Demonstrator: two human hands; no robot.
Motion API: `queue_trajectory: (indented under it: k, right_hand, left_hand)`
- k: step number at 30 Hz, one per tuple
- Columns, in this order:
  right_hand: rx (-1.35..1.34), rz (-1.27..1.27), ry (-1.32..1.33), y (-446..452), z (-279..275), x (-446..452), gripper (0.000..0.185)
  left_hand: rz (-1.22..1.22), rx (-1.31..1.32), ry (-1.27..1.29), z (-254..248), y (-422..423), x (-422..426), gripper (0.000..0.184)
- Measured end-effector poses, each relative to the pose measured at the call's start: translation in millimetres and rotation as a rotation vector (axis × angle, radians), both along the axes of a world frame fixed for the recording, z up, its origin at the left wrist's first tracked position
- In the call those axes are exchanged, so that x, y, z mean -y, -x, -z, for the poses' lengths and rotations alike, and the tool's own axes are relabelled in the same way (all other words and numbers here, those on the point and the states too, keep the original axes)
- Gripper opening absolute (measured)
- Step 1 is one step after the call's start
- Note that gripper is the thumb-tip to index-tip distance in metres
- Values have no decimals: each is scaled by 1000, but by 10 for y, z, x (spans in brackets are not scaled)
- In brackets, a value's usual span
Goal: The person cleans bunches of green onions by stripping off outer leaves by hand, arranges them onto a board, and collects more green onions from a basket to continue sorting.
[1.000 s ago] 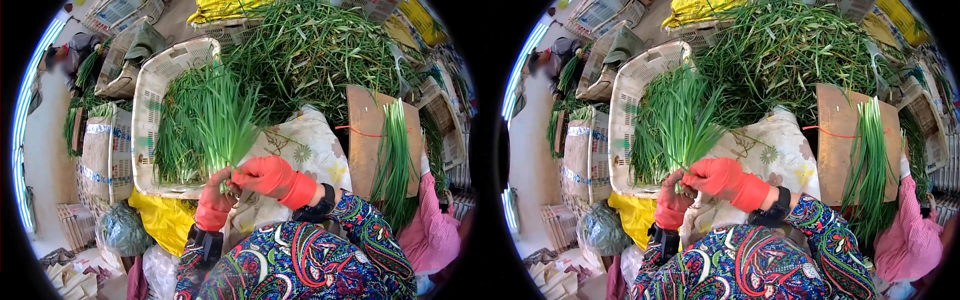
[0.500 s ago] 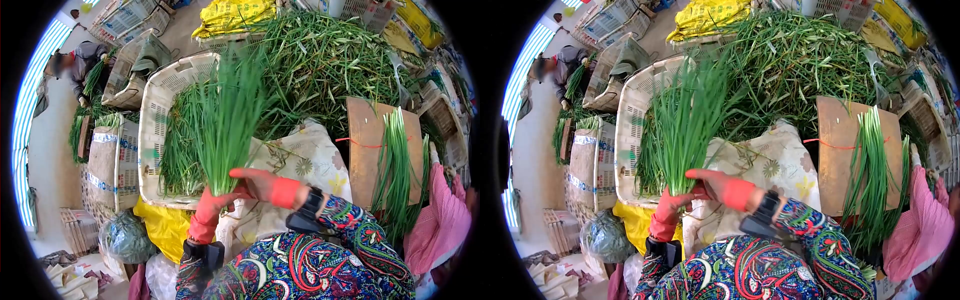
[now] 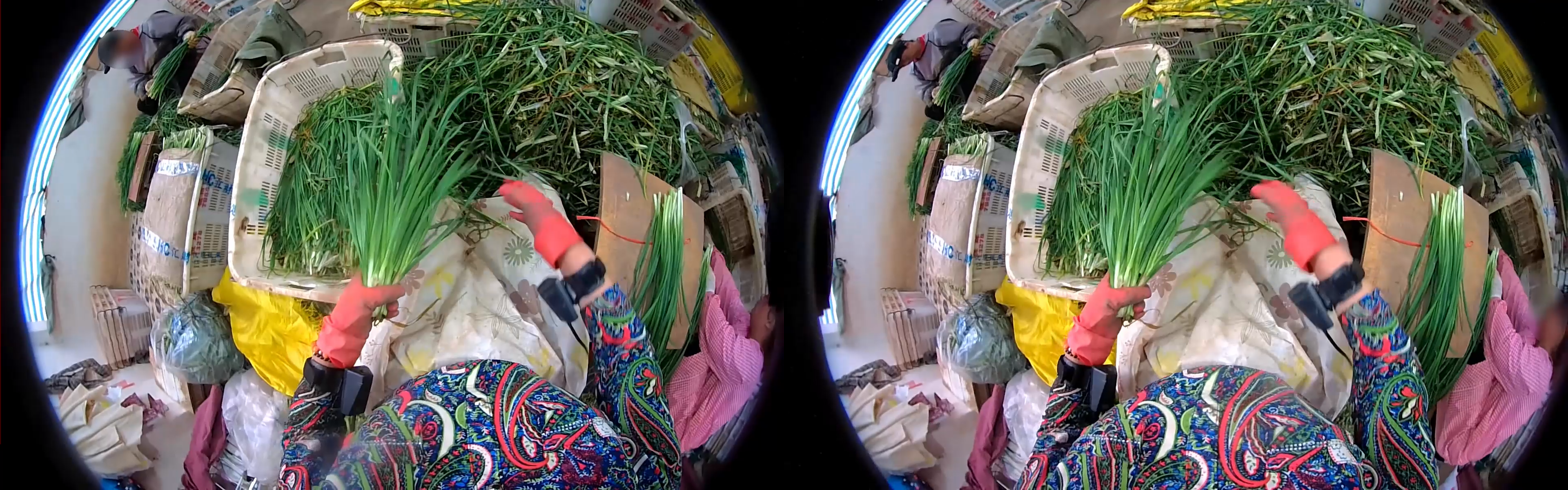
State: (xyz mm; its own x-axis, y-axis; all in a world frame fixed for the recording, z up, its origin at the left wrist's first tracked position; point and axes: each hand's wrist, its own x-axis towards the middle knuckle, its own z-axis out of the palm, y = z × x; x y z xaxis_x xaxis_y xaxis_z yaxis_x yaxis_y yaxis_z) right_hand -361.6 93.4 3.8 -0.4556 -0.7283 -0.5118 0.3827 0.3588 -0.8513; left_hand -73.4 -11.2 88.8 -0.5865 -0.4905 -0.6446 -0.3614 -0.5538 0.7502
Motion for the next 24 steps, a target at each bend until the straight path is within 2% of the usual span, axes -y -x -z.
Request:
queue_trajectory:
  k: [2,4,6,9,12,15,17,20,23,24]
  right_hand:
    - [2,-210,25,-323,-411,98,40]
    - [11,-336,259,-734,-357,76,35]
    - [-93,-532,151,-1063,-685,136,34]
    - [-493,-572,218,-1345,-556,293,31]
    - [-641,-716,-127,-1401,-826,399,34]
    - [-686,-702,-139,-1476,-623,390,40]
    - [-558,-770,-150,-1456,-596,395,39]
    - [-200,-736,-196,-1401,-740,404,33]
    - [108,-619,-120,-1366,-613,363,29]
    - [189,-579,-70,-1363,-533,349,27]
  left_hand:
    - [15,-1,17,48,36,-13,34]
    - [27,5,38,67,62,-24,34]
    - [-30,-26,14,94,116,-61,37]
    - [-81,-47,-35,262,93,-76,41]
    - [-117,-12,86,408,63,-132,40]
    - [-103,22,102,425,75,-152,53]
    - [-137,49,111,497,62,-188,65]
    - [-15,-35,300,685,9,-162,66]
    - [25,-44,156,709,-2,-145,61]
    - [48,-103,86,622,4,-134,53]
